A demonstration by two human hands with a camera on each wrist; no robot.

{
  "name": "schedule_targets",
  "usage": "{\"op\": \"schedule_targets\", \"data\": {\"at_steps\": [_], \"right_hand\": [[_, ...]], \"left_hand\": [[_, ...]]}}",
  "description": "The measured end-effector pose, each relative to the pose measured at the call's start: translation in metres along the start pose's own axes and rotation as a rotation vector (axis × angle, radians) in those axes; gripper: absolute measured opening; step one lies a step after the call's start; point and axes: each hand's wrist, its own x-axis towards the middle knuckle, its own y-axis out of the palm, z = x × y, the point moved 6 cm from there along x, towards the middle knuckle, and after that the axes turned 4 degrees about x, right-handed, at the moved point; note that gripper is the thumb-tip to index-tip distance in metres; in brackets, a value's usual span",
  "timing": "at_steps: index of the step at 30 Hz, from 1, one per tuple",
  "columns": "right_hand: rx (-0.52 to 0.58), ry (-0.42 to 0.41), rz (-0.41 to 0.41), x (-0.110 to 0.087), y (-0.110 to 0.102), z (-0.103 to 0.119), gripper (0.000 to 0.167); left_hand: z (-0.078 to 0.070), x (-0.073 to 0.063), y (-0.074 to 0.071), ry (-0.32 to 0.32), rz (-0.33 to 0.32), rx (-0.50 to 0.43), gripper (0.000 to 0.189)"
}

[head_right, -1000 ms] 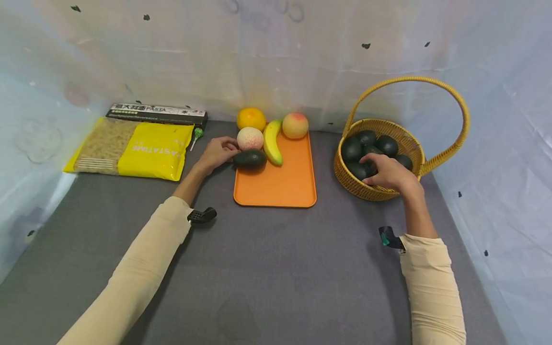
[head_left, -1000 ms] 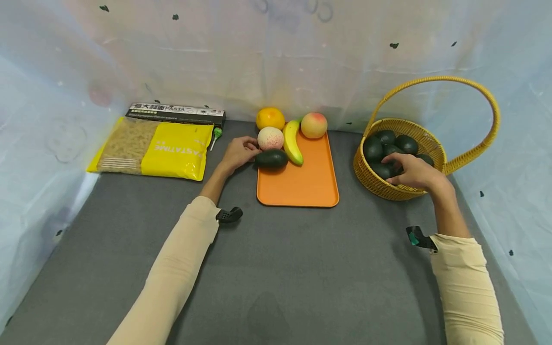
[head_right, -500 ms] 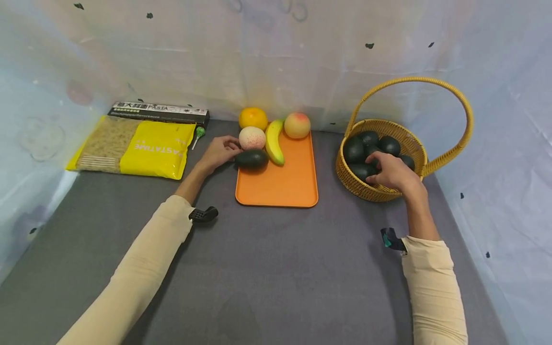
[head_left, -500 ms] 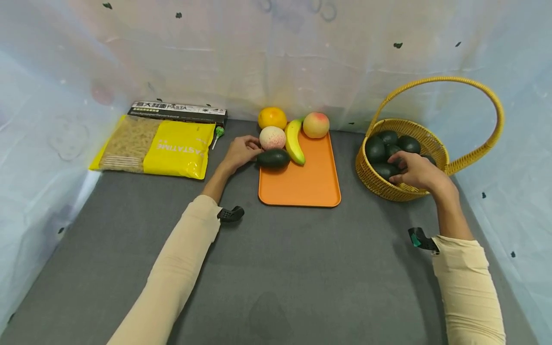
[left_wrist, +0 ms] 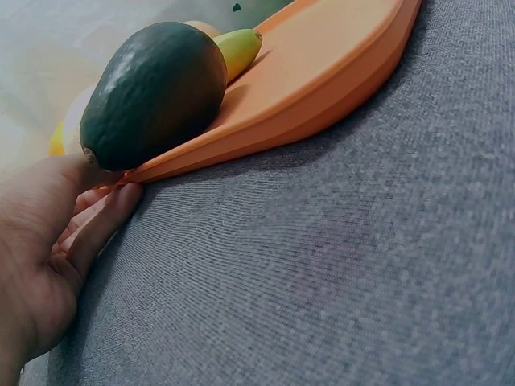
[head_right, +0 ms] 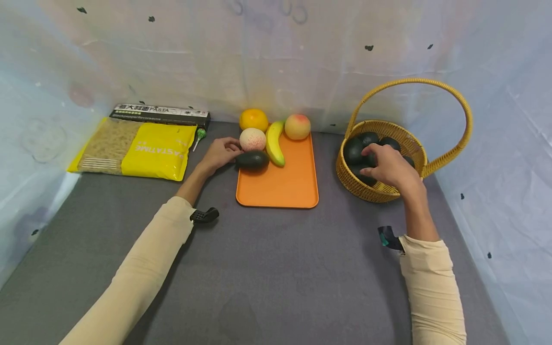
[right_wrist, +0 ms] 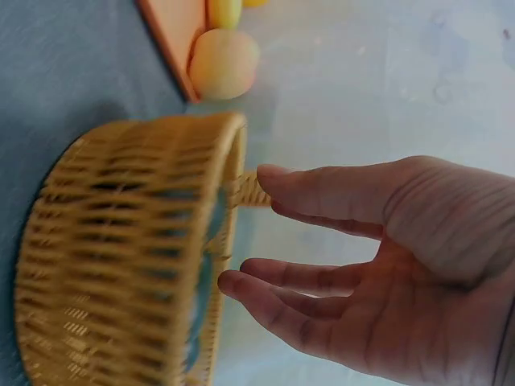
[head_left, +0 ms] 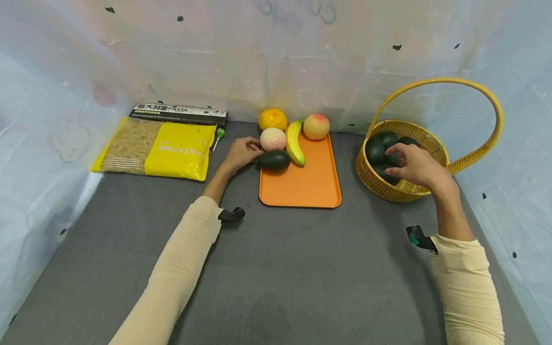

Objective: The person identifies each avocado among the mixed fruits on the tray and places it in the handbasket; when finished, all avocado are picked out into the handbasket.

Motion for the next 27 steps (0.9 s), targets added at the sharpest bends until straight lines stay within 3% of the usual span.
{"op": "schedule_targets", "data": {"at_steps": [11, 19, 27], "right_hand": [[0.047, -0.144, -0.035, 0.001, 0.003, 0.069, 0.050], [0.131, -0.207, 0.033, 0.018, 0.028, 0.115, 0.069], [0.125, -0.309, 0.077, 0.044, 0.056, 0.152, 0.062]], "left_hand": [[0.000, 0.001, 0.000, -0.002, -0.002, 0.002, 0.040], [0.001, 0.001, 0.002, -0.011, 0.000, -0.014, 0.039], [0.002, 0.001, 0.002, -0.008, 0.000, -0.034, 0.039]]}}
